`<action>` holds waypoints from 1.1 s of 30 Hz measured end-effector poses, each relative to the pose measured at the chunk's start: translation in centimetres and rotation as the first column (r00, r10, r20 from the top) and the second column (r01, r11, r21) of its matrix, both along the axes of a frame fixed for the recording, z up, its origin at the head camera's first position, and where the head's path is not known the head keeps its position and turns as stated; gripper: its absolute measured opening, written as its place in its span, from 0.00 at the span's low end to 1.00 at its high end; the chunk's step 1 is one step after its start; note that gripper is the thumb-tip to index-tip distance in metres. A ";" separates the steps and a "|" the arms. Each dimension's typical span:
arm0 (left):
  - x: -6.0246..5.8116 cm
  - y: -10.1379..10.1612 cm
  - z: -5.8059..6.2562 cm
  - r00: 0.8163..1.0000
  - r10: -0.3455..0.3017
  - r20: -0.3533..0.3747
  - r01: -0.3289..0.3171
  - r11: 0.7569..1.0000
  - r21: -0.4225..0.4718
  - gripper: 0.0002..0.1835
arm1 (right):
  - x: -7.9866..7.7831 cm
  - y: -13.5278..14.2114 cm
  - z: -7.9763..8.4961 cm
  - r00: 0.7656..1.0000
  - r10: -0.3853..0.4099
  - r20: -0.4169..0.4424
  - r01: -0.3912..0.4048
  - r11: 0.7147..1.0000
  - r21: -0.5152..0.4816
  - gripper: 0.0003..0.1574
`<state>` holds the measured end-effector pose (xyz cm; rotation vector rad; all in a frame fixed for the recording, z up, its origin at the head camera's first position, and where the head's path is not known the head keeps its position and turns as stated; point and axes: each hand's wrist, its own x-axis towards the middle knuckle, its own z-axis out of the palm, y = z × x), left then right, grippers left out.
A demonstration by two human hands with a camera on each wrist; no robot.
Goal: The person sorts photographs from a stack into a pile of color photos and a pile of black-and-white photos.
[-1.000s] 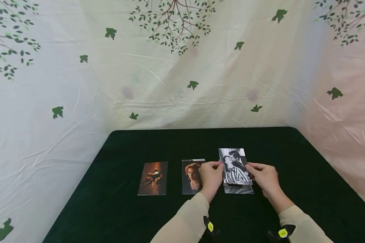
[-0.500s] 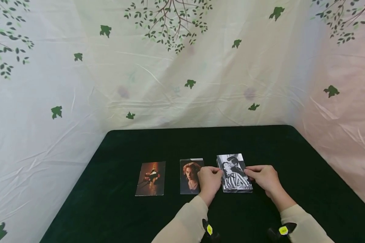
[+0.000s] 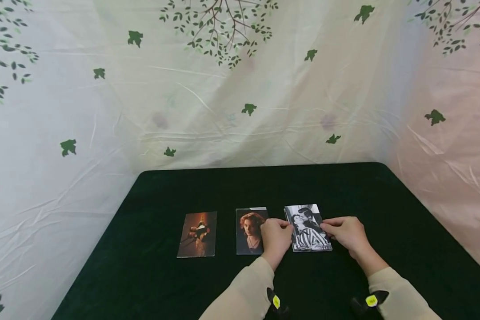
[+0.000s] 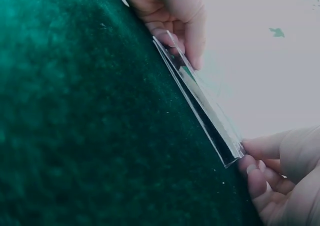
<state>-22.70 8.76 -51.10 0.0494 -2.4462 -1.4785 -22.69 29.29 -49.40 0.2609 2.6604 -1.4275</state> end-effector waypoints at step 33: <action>0.1 0.1 0.1 1.000 0.023 -0.012 -0.024 0.995 -0.093 0.06 | -0.1 -0.5 -0.3 0.999 0.006 -0.035 -0.002 0.993 0.119 0.17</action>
